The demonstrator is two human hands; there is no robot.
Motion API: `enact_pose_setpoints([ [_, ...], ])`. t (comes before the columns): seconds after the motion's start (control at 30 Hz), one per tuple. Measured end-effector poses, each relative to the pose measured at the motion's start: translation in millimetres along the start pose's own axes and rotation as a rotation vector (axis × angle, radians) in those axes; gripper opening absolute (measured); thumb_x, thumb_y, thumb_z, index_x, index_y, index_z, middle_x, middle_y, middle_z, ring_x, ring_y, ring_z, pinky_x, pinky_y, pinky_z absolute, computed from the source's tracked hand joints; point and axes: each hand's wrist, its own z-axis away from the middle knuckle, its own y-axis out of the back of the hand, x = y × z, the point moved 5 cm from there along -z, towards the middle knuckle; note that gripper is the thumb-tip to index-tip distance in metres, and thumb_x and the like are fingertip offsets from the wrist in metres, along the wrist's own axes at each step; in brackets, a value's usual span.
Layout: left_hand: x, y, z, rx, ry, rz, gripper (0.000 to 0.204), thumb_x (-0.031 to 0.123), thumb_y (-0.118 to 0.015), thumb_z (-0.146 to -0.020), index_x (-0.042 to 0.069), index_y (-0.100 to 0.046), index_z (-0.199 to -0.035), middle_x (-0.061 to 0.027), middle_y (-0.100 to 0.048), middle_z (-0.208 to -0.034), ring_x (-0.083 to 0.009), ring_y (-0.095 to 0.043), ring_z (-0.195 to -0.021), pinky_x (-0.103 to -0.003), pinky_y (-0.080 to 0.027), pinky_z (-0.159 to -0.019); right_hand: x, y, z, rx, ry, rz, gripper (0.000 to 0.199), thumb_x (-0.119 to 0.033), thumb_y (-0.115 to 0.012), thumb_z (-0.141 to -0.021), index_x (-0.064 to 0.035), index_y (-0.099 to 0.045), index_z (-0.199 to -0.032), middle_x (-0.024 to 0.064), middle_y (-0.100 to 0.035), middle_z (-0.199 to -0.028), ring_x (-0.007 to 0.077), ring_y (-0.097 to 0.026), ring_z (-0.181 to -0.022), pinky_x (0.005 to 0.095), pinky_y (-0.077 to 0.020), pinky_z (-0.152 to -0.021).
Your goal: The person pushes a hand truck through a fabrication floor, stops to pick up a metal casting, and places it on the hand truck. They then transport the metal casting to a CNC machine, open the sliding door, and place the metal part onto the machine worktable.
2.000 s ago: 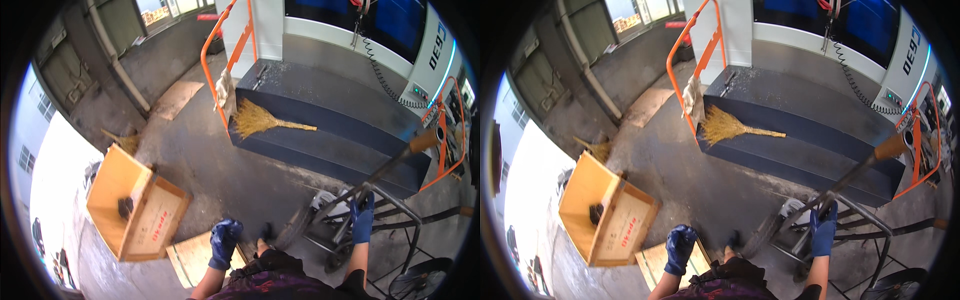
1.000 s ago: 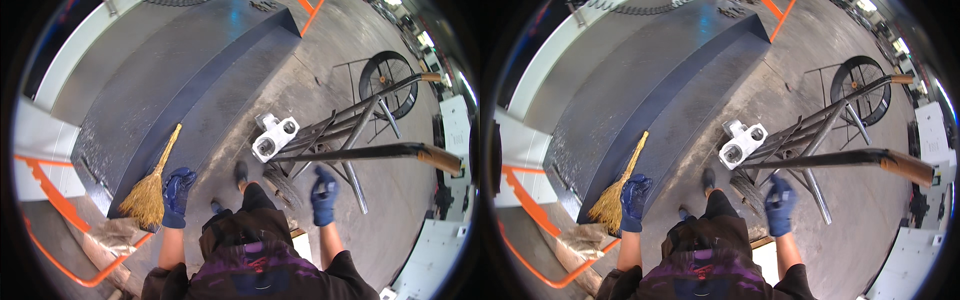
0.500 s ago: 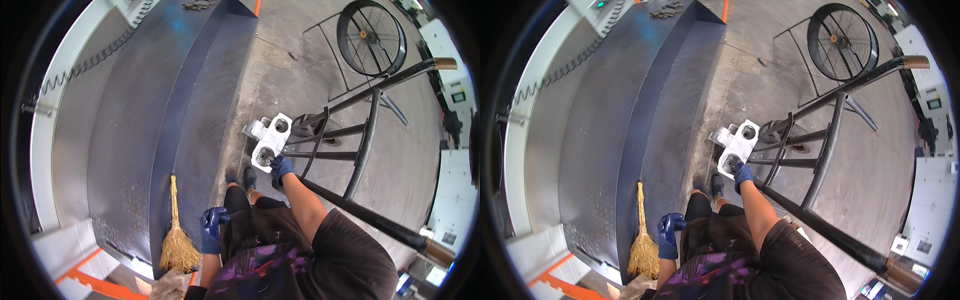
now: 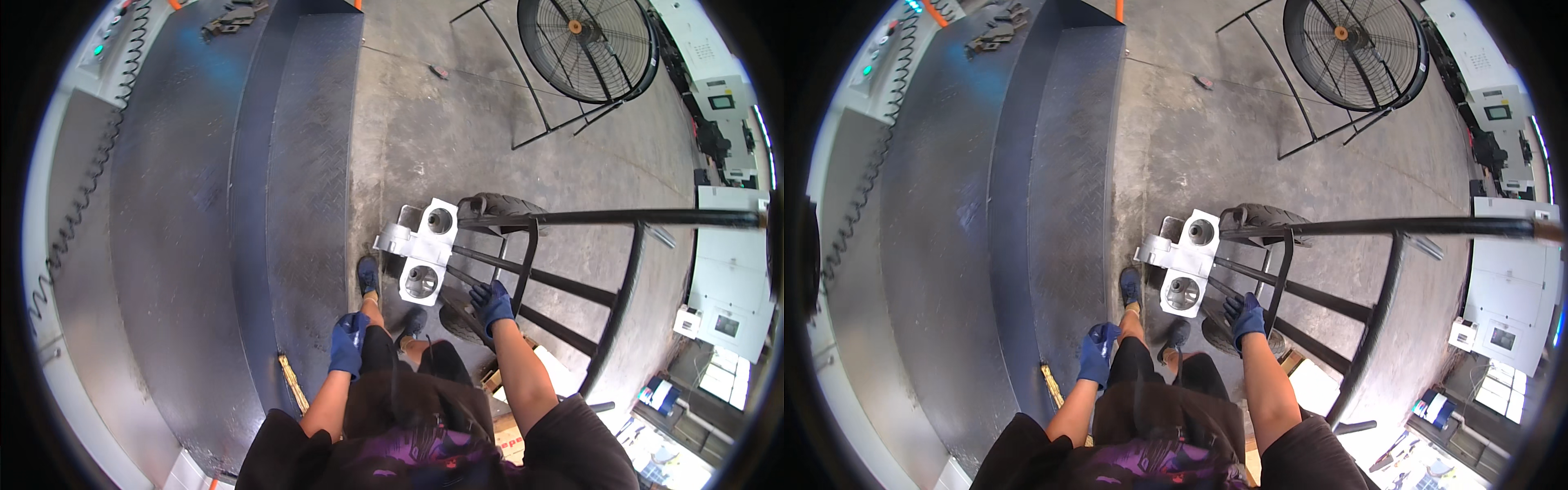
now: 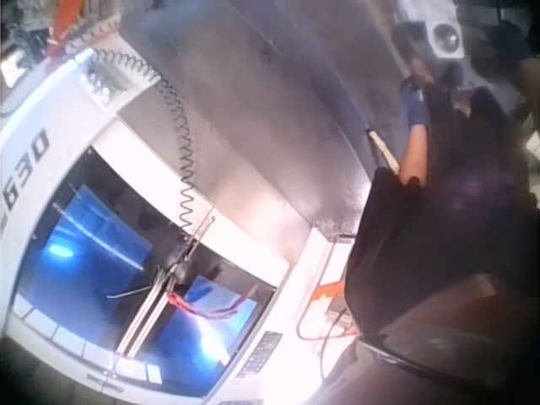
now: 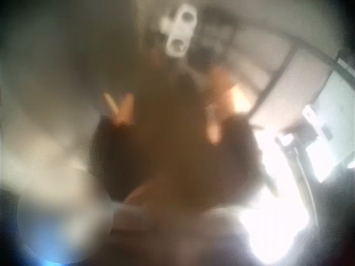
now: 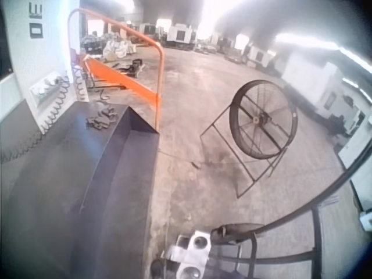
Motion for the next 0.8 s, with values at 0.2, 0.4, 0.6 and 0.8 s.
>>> enact_pose_setpoints([
  [0.2, -55.2, -65.9, -68.0, -0.296, 0.349, 0.08, 0.037, 0.034, -0.05, -0.101, 0.003, -0.068, -0.094, -0.0074, -0.07, -0.081, -0.0159, -0.066, -0.072, -0.028, -0.052, -0.071, 18.2, -54.2, -102.6, 0.188, -0.095, -0.101, 0.058, -0.052, -0.039, -0.096, -0.0053, -0.047, -0.13, 0.0169, -0.061, -0.126, 0.0371, -0.058, -0.115, 0.0482, -0.0405, -0.099],
  [0.4, -126.1, -91.6, -114.8, -0.328, 0.462, 0.174, 0.039, 0.031, -0.045, -0.102, -0.001, -0.064, -0.111, -0.013, -0.07, -0.104, -0.0231, -0.067, -0.095, -0.036, -0.052, -0.089, 24.6, -123.3, -270.0, 0.104, -0.064, -0.295, 0.072, -0.058, -0.039, -0.094, -0.0054, -0.032, -0.143, 0.0183, -0.049, -0.14, 0.0367, -0.049, -0.128, 0.0489, -0.0343, -0.108],
  [0.6, -182.2, -106.4, -150.1, -0.552, 0.385, 0.13, 0.028, 0.016, -0.047, -0.1, -0.002, -0.06, -0.118, -0.0141, -0.067, -0.111, -0.0235, -0.063, -0.106, -0.033, -0.048, -0.094, 42.9, -138.4, -427.0, 0.095, 0.05, -0.376, 0.089, -0.067, -0.05, -0.086, -0.0065, -0.026, -0.146, 0.0184, -0.038, -0.15, 0.036, -0.034, -0.139, 0.0484, -0.0258, -0.113],
  [0.8, -184.6, -113.4, -166.2, -0.481, 0.527, 0.223, 0.029, 0.007, -0.049, -0.096, -0.003, -0.06, -0.121, -0.0107, -0.065, -0.119, -0.0167, -0.06, -0.112, -0.025, -0.047, -0.094, 28.4, -182.8, -486.5, -0.122, 0.069, -0.717, 0.093, -0.072, -0.055, -0.08, -0.0063, -0.04, -0.144, 0.0132, -0.04, -0.15, 0.0287, -0.034, -0.139, 0.0378, -0.0217, -0.116],
])
